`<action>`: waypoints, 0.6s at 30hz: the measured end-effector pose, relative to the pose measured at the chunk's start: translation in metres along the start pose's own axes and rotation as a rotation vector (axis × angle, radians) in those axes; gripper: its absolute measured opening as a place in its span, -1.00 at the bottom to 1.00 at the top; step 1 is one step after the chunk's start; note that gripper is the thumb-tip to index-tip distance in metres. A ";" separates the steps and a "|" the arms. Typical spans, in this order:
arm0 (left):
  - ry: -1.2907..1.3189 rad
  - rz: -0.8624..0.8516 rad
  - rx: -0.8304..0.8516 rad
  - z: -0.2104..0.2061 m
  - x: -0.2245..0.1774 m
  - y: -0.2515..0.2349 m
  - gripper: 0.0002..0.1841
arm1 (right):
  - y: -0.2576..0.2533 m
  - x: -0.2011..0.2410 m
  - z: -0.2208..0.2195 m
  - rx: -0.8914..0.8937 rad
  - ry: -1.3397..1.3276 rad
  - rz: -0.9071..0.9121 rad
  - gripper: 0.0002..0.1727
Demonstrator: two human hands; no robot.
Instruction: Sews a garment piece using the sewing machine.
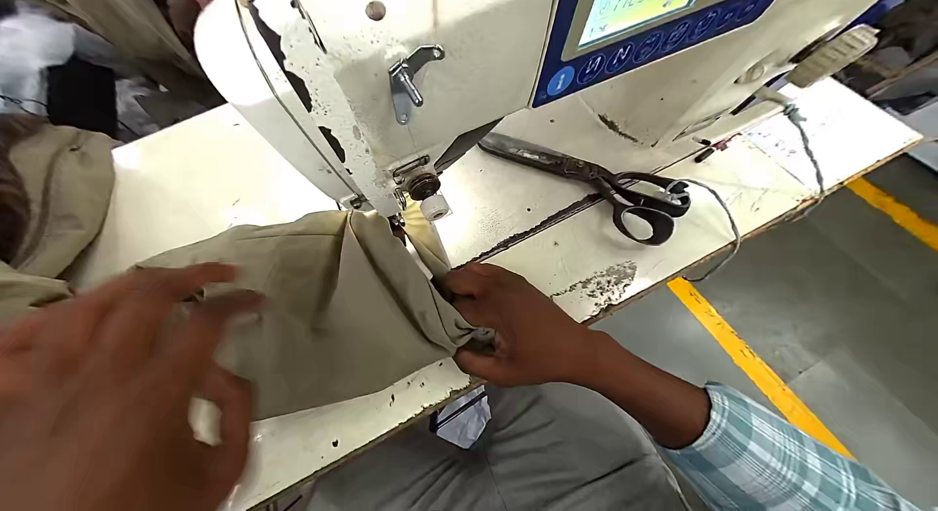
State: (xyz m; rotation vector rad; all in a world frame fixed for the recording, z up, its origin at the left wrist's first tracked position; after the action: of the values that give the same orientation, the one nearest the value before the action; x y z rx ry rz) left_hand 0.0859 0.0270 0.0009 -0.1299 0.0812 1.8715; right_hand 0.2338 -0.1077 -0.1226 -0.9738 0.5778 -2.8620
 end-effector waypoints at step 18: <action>-0.043 -0.079 0.044 -0.067 -0.056 -0.087 -0.82 | -0.002 -0.003 -0.009 0.096 0.032 0.015 -0.64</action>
State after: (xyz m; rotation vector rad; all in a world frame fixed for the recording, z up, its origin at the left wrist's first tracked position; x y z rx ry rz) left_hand 0.1885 -0.0082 -0.0577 -0.0614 0.0867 1.7913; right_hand 0.2309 -0.1020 -0.1296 -0.9065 0.4433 -2.8674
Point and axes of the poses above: each hand's wrist, its own y-axis away from the middle knuckle, its own z-axis out of the back of the hand, x = y × z, the point moved 9 cm from there along -y, towards the middle knuckle, and after that the axes turned 4 degrees about y, right-handed, at the moved point
